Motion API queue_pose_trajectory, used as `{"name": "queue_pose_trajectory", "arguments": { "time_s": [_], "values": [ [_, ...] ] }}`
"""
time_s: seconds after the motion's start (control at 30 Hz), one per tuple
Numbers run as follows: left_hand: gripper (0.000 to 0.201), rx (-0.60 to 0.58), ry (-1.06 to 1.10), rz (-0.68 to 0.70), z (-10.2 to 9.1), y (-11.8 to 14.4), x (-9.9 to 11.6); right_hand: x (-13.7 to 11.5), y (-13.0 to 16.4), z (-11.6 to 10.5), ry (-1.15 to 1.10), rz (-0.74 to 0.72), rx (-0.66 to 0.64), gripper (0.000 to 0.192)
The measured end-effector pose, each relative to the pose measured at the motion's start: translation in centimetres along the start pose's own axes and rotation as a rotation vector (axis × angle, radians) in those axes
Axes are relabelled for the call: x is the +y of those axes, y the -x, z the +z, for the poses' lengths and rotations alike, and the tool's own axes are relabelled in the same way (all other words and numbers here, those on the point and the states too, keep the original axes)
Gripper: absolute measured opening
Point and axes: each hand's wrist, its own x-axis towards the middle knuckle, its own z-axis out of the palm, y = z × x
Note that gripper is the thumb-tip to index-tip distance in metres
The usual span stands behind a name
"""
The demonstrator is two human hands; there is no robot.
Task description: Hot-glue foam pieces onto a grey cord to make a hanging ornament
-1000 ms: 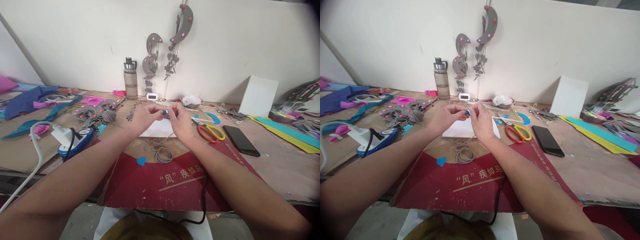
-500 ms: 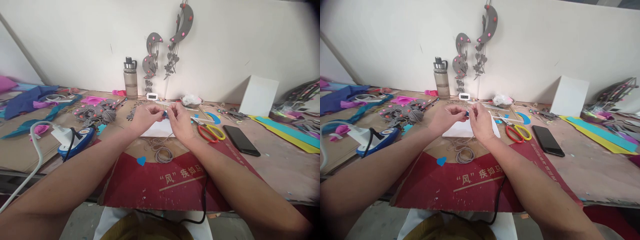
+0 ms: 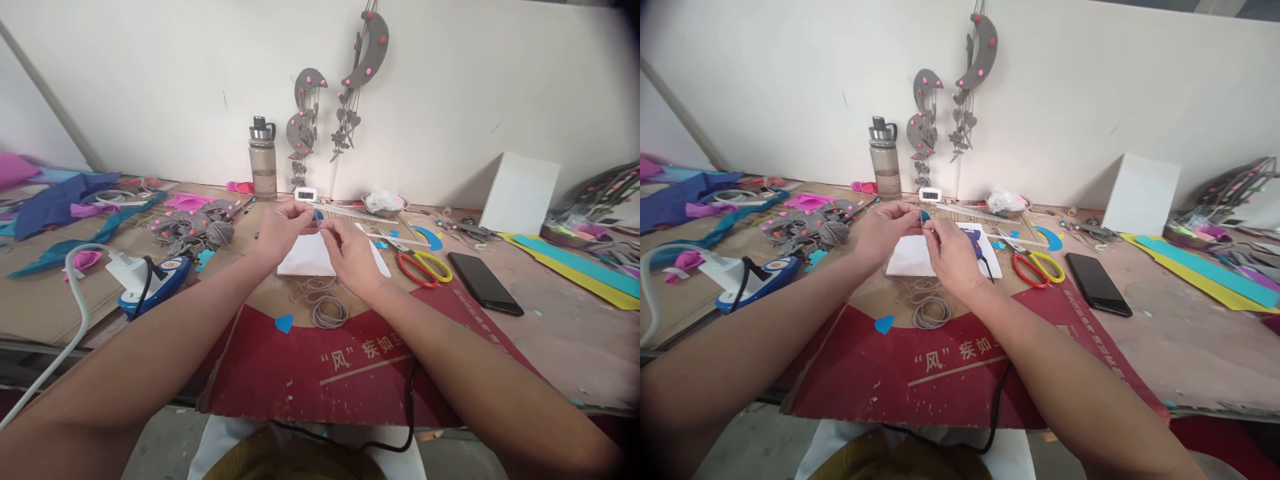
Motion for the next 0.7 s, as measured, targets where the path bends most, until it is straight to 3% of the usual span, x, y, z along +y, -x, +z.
{"name": "queue_pose_trajectory", "arguments": {
  "time_s": [0.13, 0.23, 0.37, 0.4, 0.47, 0.57, 0.7],
  "values": [
    [0.015, 0.083, 0.122, 0.023, -1.1, -1.0, 0.1, -0.7, 0.1, -0.3, -0.058, -0.188, -0.161, 0.02],
    [0.016, 0.14, 0.205, 0.014, -2.0, -1.7, 0.2, -0.5, -0.1, -1.0, -0.097, -0.231, -0.15, 0.022],
    [0.013, 0.179, 0.297, 0.014, -2.8, -2.3, 0.3, 1.8, -0.9, -1.8, 0.028, 0.095, 0.09, 0.022],
    [0.013, 0.184, 0.308, 0.014, -2.9, -2.3, 0.3, 2.6, -1.0, -2.0, 0.103, 0.188, 0.102, 0.02],
    [0.013, 0.191, 0.314, 0.008, -2.9, -2.4, 0.4, 4.3, -1.2, -2.1, 0.306, 0.331, 0.017, 0.022],
    [0.015, 0.188, 0.295, -0.011, -2.7, -2.2, 0.8, 5.9, -1.0, -2.0, 0.6, 0.522, -0.207, 0.038],
    [0.017, 0.163, 0.265, -0.041, -2.3, -1.9, 0.5, 6.3, -0.9, -1.3, 0.679, 0.632, -0.47, 0.045]
  ]
}}
